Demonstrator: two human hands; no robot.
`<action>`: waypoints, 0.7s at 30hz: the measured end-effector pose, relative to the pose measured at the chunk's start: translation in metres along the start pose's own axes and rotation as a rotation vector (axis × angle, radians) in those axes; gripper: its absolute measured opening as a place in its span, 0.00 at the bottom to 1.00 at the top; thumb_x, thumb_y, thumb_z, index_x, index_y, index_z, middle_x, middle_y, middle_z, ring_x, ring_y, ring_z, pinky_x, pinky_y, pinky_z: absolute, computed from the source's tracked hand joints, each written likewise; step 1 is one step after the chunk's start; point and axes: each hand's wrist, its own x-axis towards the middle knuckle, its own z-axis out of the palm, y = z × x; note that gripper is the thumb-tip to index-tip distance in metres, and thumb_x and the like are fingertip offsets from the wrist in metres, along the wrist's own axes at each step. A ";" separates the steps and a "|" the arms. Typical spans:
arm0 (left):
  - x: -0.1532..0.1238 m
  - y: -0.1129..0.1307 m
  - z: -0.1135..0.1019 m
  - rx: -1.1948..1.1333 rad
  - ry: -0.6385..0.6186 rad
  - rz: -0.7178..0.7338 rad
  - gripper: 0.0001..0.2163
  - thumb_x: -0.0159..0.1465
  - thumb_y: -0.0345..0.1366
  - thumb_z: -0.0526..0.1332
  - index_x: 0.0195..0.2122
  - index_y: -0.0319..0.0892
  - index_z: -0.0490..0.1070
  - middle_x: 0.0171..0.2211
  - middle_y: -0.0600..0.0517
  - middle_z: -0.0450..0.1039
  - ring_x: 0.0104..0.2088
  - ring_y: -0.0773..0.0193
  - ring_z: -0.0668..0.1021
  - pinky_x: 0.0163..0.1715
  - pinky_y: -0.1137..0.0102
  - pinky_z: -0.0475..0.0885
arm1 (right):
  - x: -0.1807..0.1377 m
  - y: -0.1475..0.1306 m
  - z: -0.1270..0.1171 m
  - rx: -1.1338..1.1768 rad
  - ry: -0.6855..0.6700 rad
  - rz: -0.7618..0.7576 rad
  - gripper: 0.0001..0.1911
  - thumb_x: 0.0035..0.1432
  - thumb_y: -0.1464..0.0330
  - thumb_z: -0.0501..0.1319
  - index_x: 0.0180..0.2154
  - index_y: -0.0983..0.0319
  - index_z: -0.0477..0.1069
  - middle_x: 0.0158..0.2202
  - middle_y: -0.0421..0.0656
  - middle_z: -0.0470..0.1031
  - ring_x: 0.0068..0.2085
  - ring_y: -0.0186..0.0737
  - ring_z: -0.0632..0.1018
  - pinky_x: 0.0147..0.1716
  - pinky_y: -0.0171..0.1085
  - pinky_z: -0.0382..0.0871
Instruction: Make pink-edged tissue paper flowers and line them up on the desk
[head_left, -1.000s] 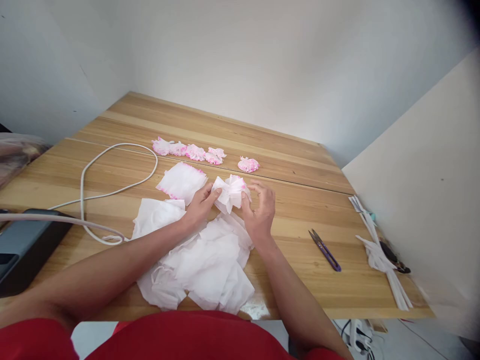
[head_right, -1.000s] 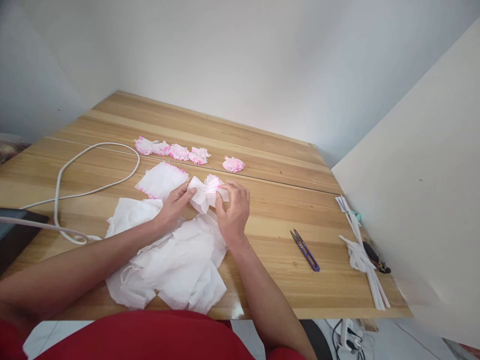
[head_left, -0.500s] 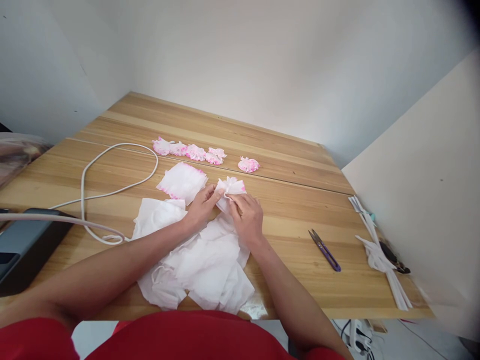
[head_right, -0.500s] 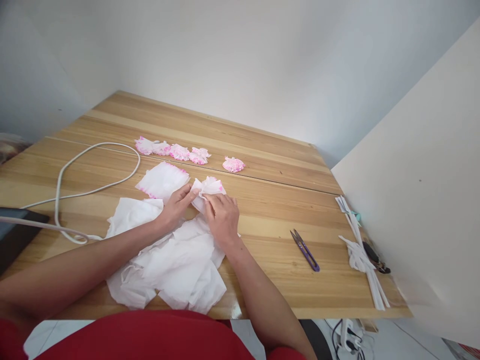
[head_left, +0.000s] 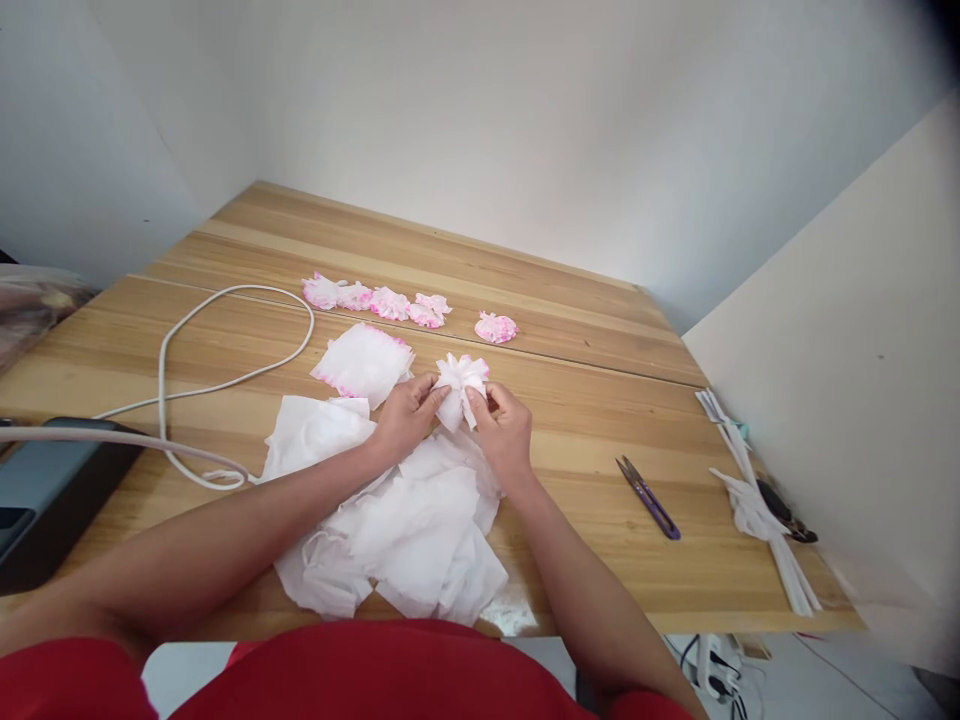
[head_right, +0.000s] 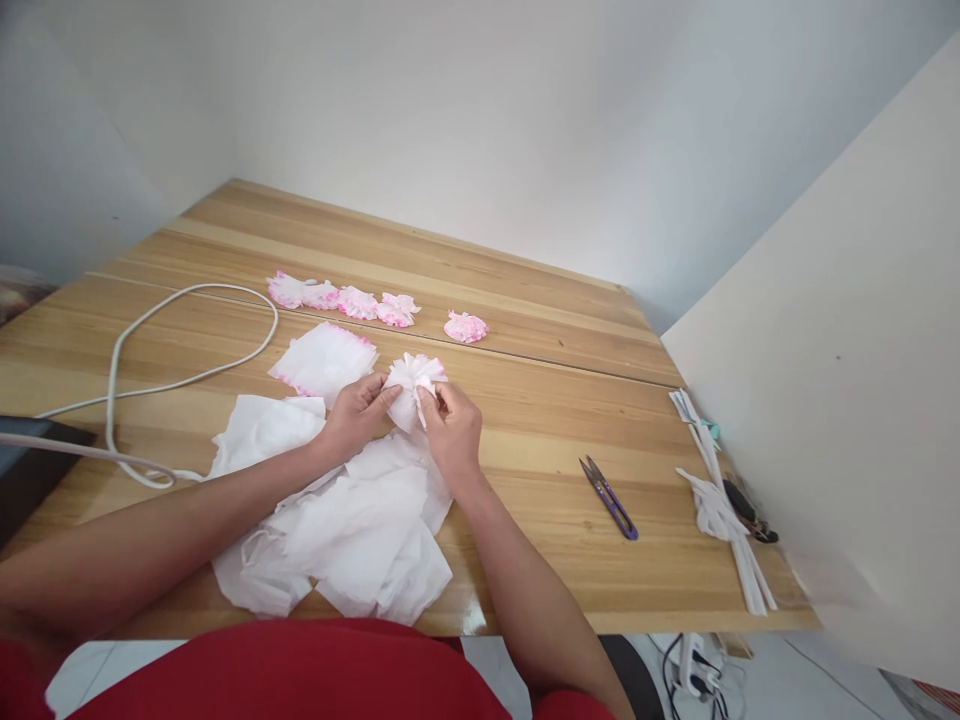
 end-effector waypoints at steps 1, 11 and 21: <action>0.000 -0.001 0.000 -0.003 -0.003 0.001 0.11 0.64 0.42 0.57 0.28 0.41 0.66 0.25 0.56 0.64 0.28 0.67 0.67 0.30 0.72 0.62 | 0.000 0.001 0.000 0.059 -0.003 0.049 0.15 0.59 0.59 0.58 0.25 0.61 0.67 0.22 0.35 0.63 0.26 0.32 0.64 0.27 0.33 0.58; 0.003 0.018 -0.002 -0.231 0.089 -0.090 0.12 0.61 0.44 0.61 0.30 0.39 0.67 0.26 0.56 0.66 0.28 0.68 0.68 0.30 0.73 0.64 | -0.004 0.001 0.004 0.005 -0.098 -0.200 0.18 0.58 0.62 0.61 0.50 0.59 0.72 0.42 0.45 0.76 0.40 0.40 0.74 0.39 0.38 0.69; 0.004 0.014 -0.003 -0.371 0.072 -0.201 0.15 0.59 0.48 0.63 0.31 0.41 0.65 0.25 0.56 0.64 0.26 0.69 0.68 0.27 0.74 0.67 | -0.002 0.007 0.005 -0.037 -0.027 -0.225 0.09 0.60 0.72 0.57 0.40 0.59 0.74 0.36 0.41 0.77 0.37 0.37 0.76 0.37 0.36 0.70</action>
